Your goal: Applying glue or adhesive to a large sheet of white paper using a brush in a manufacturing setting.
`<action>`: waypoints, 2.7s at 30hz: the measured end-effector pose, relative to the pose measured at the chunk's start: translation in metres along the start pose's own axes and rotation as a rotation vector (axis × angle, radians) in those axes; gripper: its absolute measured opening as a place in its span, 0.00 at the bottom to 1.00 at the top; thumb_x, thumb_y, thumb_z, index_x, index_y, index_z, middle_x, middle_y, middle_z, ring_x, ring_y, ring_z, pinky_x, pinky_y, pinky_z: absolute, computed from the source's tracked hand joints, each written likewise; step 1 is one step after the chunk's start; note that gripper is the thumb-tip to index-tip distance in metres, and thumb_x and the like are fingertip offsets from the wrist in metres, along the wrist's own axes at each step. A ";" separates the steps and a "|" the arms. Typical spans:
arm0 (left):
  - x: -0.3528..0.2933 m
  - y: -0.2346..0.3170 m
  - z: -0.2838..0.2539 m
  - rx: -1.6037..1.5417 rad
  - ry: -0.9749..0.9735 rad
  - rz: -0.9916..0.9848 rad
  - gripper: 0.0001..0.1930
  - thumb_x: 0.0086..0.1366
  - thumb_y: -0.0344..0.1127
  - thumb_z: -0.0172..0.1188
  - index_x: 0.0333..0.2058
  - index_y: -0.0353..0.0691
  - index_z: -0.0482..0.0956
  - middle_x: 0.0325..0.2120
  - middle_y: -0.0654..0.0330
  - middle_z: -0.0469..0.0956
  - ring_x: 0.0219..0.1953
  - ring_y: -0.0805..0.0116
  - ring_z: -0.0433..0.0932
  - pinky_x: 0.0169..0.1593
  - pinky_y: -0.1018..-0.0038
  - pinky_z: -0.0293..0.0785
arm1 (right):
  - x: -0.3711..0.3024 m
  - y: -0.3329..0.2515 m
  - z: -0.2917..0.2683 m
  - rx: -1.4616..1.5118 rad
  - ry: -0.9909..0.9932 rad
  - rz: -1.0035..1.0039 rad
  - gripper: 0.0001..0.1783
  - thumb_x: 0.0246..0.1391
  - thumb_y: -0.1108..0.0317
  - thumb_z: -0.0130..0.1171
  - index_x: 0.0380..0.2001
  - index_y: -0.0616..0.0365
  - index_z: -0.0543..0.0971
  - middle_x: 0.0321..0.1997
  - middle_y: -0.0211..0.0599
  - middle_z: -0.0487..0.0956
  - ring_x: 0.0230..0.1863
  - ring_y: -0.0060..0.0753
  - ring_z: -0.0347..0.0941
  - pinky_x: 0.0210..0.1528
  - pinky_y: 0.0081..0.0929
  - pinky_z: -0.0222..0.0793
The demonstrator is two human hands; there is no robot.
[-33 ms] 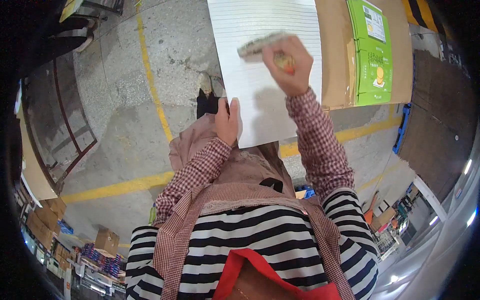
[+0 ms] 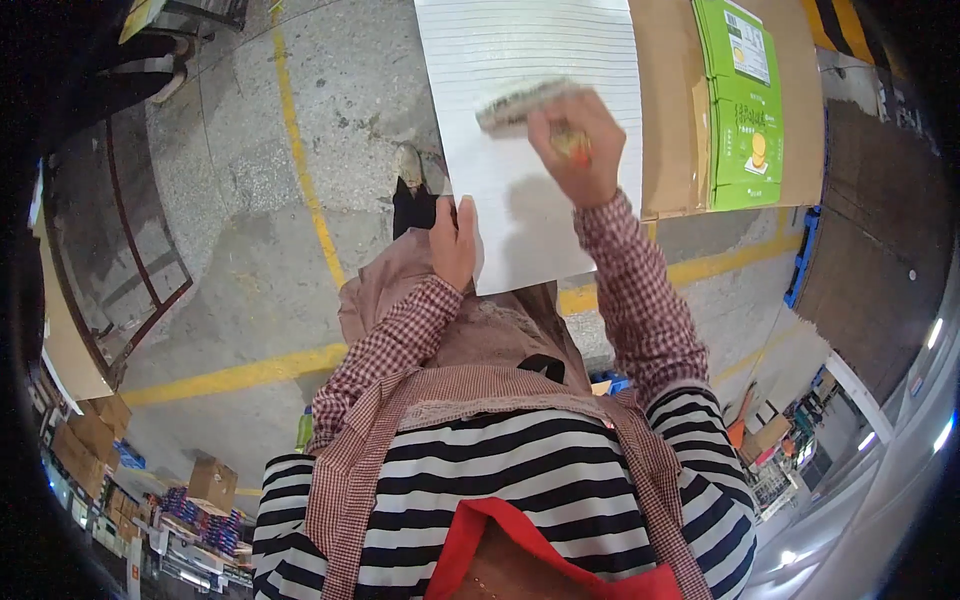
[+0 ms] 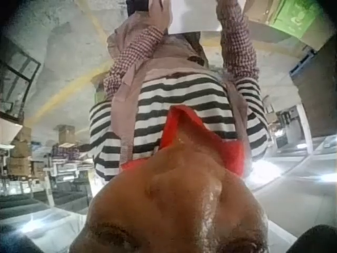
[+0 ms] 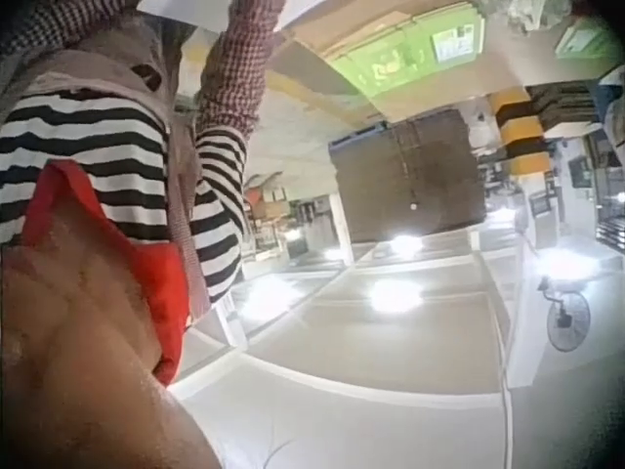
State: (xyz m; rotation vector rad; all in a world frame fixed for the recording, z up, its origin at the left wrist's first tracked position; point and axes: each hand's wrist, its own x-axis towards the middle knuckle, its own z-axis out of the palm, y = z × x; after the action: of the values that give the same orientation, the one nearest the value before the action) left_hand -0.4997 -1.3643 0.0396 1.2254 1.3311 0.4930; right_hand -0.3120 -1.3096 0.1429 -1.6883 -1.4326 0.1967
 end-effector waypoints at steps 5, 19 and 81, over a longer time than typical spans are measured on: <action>0.003 -0.006 0.003 0.024 0.024 0.004 0.18 0.69 0.46 0.42 0.33 0.33 0.66 0.21 0.42 0.70 0.26 0.42 0.71 0.29 0.57 0.64 | -0.043 -0.020 -0.031 -0.035 -0.138 0.063 0.07 0.39 0.79 0.63 0.19 0.61 0.73 0.20 0.34 0.70 0.22 0.27 0.65 0.26 0.21 0.63; 0.002 -0.016 0.019 -0.102 0.174 0.091 0.20 0.70 0.46 0.41 0.27 0.33 0.63 0.18 0.47 0.65 0.20 0.57 0.64 0.28 0.64 0.62 | -0.092 -0.024 -0.047 0.046 -0.127 0.064 0.07 0.40 0.79 0.62 0.20 0.61 0.73 0.20 0.34 0.69 0.22 0.27 0.64 0.25 0.21 0.61; 0.142 0.036 0.023 -0.517 0.043 0.170 0.28 0.71 0.50 0.31 0.52 0.28 0.64 0.48 0.51 0.69 0.47 0.64 0.68 0.52 0.73 0.63 | -0.088 0.027 -0.109 0.449 0.236 0.594 0.07 0.51 0.73 0.58 0.23 0.62 0.73 0.25 0.32 0.73 0.24 0.21 0.72 0.26 0.19 0.71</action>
State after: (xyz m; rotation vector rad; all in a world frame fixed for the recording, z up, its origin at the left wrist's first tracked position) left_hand -0.4304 -1.2392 0.0011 0.8995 1.0466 0.9247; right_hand -0.2535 -1.4394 0.1533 -1.6418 -0.6223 0.5787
